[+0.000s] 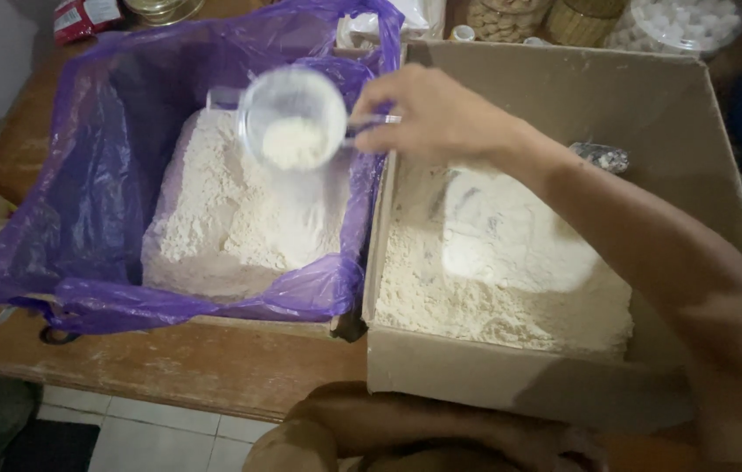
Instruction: Sifting flour from a cardboard box into a container using a handheld sifter
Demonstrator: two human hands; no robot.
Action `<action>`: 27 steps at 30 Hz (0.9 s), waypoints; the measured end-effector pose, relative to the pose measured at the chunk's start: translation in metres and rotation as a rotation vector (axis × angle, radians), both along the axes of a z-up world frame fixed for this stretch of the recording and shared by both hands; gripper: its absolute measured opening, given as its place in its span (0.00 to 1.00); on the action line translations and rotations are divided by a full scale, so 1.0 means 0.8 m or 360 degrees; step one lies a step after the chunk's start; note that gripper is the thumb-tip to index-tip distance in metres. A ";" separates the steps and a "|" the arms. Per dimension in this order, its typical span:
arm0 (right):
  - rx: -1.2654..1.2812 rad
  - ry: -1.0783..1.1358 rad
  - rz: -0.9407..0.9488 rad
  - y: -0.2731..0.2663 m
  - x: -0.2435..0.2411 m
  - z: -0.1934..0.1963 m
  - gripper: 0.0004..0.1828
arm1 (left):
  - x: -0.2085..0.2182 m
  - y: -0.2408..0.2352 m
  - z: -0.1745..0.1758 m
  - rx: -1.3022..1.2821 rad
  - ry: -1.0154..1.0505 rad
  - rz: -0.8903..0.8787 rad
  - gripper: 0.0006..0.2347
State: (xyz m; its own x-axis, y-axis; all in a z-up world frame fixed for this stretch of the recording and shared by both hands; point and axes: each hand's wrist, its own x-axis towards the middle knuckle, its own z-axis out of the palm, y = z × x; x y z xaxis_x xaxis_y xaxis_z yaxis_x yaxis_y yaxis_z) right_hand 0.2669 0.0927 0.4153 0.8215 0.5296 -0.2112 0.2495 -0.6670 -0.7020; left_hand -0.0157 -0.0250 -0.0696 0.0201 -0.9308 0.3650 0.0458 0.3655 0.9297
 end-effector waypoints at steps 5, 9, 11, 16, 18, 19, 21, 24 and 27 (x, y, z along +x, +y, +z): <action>-0.0041 -0.0005 0.0069 0.003 -0.006 0.004 0.14 | 0.053 0.044 0.135 0.0195 -0.0421 0.0192 0.09; -0.0075 -0.0163 -0.0071 0.003 -0.006 0.007 0.13 | 0.044 0.028 0.093 0.0200 -0.0208 0.0132 0.13; -0.0008 0.0020 -0.0014 0.002 -0.007 0.005 0.11 | 0.045 0.026 0.092 0.0091 -0.0265 0.0140 0.10; -0.0045 -0.0137 0.0009 -0.001 -0.002 -0.002 0.11 | 0.027 0.000 0.041 0.0052 -0.0195 0.0242 0.09; -0.0032 -0.0141 0.0051 -0.001 -0.003 -0.002 0.11 | 0.028 -0.006 0.034 -0.0076 -0.0221 0.0293 0.08; -0.0039 -0.0109 0.0046 0.000 -0.004 -0.001 0.11 | 0.032 -0.004 0.043 -0.0094 -0.0266 0.0261 0.10; -0.0043 -0.0070 0.0040 -0.001 -0.003 -0.002 0.12 | 0.031 -0.006 0.038 -0.0110 -0.0305 0.0228 0.12; -0.0012 -0.0283 0.0015 -0.005 0.003 -0.006 0.15 | 0.029 -0.010 0.024 0.0054 -0.0469 0.0291 0.12; 0.0019 -0.0072 0.0104 -0.009 0.010 -0.015 0.10 | 0.030 -0.002 0.039 0.0033 -0.0219 0.0174 0.11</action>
State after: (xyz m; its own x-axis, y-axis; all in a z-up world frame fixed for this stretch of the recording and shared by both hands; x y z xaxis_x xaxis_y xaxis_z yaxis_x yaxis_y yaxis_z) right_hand 0.2750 0.0853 0.4034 0.7937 0.5846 -0.1680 0.3237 -0.6398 -0.6971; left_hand 0.0082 -0.0270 -0.0386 0.0726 -0.9332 0.3520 -0.1210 0.3421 0.9318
